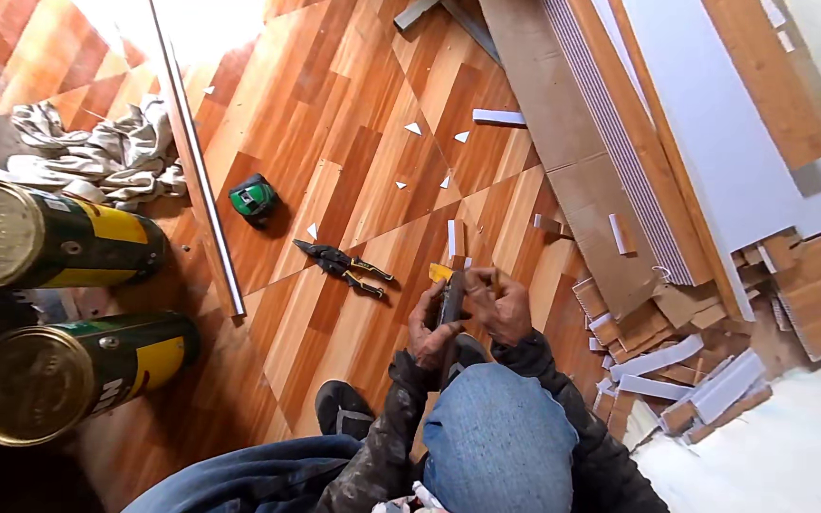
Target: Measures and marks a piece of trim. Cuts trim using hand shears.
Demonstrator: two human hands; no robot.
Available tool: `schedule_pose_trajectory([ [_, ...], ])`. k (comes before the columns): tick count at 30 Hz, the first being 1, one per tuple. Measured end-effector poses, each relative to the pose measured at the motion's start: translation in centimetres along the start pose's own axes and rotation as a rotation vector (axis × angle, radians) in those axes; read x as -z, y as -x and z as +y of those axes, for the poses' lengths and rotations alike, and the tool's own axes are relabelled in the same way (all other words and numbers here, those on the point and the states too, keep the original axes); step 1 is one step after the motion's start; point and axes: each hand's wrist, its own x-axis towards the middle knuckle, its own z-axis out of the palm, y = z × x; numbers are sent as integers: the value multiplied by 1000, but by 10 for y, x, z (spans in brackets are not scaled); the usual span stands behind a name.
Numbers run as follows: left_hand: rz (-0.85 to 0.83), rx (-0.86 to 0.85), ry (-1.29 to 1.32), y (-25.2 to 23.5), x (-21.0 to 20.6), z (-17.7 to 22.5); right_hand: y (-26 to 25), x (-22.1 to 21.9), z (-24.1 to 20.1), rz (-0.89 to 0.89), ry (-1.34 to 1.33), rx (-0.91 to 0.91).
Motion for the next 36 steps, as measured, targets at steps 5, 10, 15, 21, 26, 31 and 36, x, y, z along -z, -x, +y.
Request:
schedule_pose_trajectory([
  [5,-119,35,224,-5,12,6,-17,22,14,3,-187,-186],
  [10,-237,118,353,-2,11,0,-16,26,14,-149,-446,-249],
  [15,-315,70,312,-2,7,5,-14,29,16,-96,-496,-252],
  [21,-420,29,364,-5,12,6,-13,27,11,-82,-511,-181],
  [26,-464,2,361,-8,15,5,-12,25,10,-74,-505,-157],
  [31,-481,29,361,-8,18,3,-10,24,11,-64,-506,-136],
  [36,-480,38,392,-7,19,2,-10,22,11,-53,-494,-148],
])
